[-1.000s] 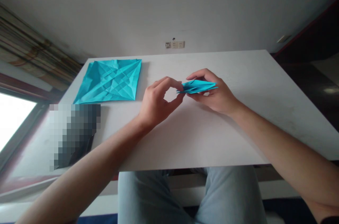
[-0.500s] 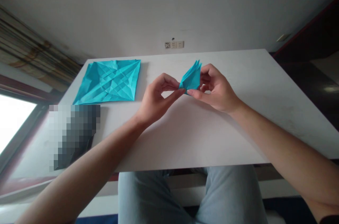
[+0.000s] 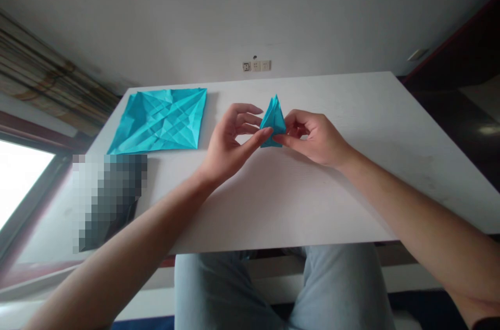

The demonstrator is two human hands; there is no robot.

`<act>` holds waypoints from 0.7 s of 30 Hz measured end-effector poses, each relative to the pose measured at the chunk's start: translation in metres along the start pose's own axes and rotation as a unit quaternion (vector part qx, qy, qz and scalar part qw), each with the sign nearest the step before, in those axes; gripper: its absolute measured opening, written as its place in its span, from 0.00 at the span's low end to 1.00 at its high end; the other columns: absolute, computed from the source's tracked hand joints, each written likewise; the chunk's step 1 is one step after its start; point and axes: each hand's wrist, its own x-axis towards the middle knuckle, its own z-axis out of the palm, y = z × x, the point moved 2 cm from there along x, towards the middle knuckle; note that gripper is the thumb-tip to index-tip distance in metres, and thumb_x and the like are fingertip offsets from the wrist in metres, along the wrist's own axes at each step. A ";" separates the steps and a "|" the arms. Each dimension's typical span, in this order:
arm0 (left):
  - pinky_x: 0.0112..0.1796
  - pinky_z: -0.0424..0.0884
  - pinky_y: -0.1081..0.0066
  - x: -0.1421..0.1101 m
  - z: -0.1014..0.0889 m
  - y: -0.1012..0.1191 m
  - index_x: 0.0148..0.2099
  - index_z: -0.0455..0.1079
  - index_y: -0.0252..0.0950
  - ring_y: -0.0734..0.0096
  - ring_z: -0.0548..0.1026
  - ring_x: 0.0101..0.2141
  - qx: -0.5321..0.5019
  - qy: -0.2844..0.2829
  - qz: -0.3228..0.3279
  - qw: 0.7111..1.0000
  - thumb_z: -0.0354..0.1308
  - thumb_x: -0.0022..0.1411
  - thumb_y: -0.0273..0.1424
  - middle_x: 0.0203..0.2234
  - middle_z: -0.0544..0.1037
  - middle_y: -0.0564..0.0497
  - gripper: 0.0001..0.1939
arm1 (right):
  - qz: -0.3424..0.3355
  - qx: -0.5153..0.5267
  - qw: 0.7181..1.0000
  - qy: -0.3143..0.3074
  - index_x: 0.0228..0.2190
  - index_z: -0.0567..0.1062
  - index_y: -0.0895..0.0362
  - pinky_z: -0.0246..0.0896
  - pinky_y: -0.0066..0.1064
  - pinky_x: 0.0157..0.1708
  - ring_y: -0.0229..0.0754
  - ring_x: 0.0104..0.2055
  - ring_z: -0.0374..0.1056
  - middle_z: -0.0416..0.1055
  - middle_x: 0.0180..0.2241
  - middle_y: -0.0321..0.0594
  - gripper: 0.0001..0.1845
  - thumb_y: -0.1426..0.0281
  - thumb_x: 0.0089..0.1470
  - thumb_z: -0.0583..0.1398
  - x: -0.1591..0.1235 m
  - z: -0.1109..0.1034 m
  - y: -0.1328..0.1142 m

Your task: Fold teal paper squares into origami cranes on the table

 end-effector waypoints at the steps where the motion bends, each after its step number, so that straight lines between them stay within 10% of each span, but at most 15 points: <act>1: 0.48 0.89 0.63 0.000 0.000 0.000 0.57 0.76 0.42 0.65 0.89 0.41 -0.001 0.002 0.002 1.000 0.80 0.68 0.55 0.41 0.87 0.51 0.30 | 0.000 -0.003 1.000 -0.003 0.34 0.79 0.51 0.59 0.38 0.31 0.40 0.30 0.63 0.73 0.29 0.33 0.28 0.45 0.57 0.82 0.000 0.000 0.000; 21: 0.37 0.79 0.72 0.002 0.001 -0.003 0.40 0.78 0.38 0.71 0.82 0.33 -0.046 -0.022 -0.013 0.999 0.81 0.68 0.53 0.33 0.86 0.49 0.26 | -0.067 -0.036 0.991 -0.107 0.31 0.71 0.52 0.59 0.32 0.29 0.37 0.28 0.62 0.69 0.27 0.32 0.20 0.59 0.71 0.69 -0.001 0.004 -0.005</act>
